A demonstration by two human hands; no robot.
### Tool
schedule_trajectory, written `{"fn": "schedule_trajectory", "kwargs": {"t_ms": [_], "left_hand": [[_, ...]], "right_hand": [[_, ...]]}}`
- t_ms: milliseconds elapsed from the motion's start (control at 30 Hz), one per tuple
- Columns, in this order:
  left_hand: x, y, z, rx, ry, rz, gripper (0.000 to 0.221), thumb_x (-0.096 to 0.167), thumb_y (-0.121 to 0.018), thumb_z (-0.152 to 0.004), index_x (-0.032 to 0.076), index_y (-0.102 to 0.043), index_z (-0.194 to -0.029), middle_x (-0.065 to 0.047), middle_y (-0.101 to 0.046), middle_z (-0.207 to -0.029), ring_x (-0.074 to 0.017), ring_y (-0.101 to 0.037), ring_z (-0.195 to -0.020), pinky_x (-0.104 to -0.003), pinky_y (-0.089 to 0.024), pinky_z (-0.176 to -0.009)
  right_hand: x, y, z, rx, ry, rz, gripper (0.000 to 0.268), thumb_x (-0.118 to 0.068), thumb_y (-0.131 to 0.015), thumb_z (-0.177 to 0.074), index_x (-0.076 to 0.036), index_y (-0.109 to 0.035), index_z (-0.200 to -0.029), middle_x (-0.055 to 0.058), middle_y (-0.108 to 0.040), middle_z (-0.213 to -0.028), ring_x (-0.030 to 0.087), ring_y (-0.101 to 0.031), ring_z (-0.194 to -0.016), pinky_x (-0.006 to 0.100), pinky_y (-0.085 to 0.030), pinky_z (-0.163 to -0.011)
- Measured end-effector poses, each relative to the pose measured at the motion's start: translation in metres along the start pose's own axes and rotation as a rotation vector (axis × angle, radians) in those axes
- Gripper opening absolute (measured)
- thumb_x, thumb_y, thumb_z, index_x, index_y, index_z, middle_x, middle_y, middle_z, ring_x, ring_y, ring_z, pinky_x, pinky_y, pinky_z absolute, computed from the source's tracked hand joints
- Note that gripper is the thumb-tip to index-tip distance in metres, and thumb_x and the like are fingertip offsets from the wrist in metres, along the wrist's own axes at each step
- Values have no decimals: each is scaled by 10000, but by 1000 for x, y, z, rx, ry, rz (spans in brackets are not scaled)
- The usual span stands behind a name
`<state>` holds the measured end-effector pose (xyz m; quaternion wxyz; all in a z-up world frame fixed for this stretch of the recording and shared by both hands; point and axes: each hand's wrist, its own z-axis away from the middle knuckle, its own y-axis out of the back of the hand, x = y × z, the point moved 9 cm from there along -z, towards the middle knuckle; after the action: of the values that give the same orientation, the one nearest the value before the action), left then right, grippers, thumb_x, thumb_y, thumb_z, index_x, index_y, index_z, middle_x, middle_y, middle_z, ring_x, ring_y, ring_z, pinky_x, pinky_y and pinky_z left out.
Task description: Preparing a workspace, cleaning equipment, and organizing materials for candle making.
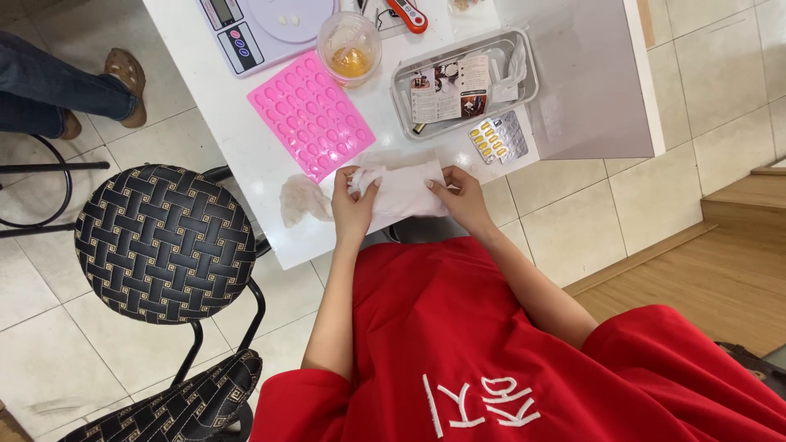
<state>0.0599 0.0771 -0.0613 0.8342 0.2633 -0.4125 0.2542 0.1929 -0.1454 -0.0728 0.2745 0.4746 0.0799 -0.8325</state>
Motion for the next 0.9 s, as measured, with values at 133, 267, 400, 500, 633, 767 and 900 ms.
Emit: {"fn": "schedule_trajectory", "kwargs": {"t_ms": [133,267,400,500,633,767,900], "left_hand": [[10,-2,5,-37,-37,75,583,119,-802,-860,141,-492,-1353,-207,-634,-1148,-329,-680,-1016,-455,-589,-900],[33,-5,12,-199,-52,171,989,-93,-747,-807,216,-186,-1561,-301,-556,-1236,-380,-643,-1093,-491,-568,-951],[-4,2,-3,-108,-89,-109,550,23,-783,-816,197,-545,-1281,-166,-653,-1027,-296,-701,-924,-396,-590,-781],[-4,4,-5,-95,-170,-316,226,54,-778,-791,223,-761,-940,-3,-637,-987,-125,-591,-829,-279,-558,-724],[-10,4,0,-95,-176,-334,380,11,-764,-798,179,-767,-1138,-56,-653,-1100,-169,-621,-866,-288,-598,-763],[-5,0,6,-102,-202,-312,417,-71,-718,-810,79,-719,-1199,-109,-609,-1179,-232,-639,-917,-343,-617,-830],[-11,2,3,-42,-222,-261,387,-100,-704,-820,36,-690,-1182,-111,-557,-1145,-243,-636,-942,-340,-614,-851]], "right_hand": [[9,2,-11,31,31,57,190,-245,-787,-946,-132,-686,-1059,30,-617,-827,155,-662,-688,266,-557,-580],[0,5,-9,62,63,148,179,-233,-745,-963,-109,-684,-1076,46,-601,-840,173,-653,-662,292,-553,-561],[-1,4,-7,79,117,220,180,-208,-755,-955,-72,-713,-1064,66,-644,-821,164,-634,-682,283,-521,-592],[8,3,-11,92,118,266,165,-202,-708,-985,-69,-725,-1080,85,-671,-828,175,-640,-705,305,-529,-623],[15,5,-16,89,107,340,204,-232,-698,-1009,-63,-742,-1114,132,-730,-933,226,-705,-779,350,-571,-679],[21,7,-19,119,69,350,296,-271,-740,-972,-25,-735,-1137,146,-730,-941,222,-690,-783,351,-570,-657],[11,7,-17,123,54,392,317,-279,-698,-1003,-26,-718,-1193,145,-738,-974,214,-678,-791,349,-568,-661]]}}
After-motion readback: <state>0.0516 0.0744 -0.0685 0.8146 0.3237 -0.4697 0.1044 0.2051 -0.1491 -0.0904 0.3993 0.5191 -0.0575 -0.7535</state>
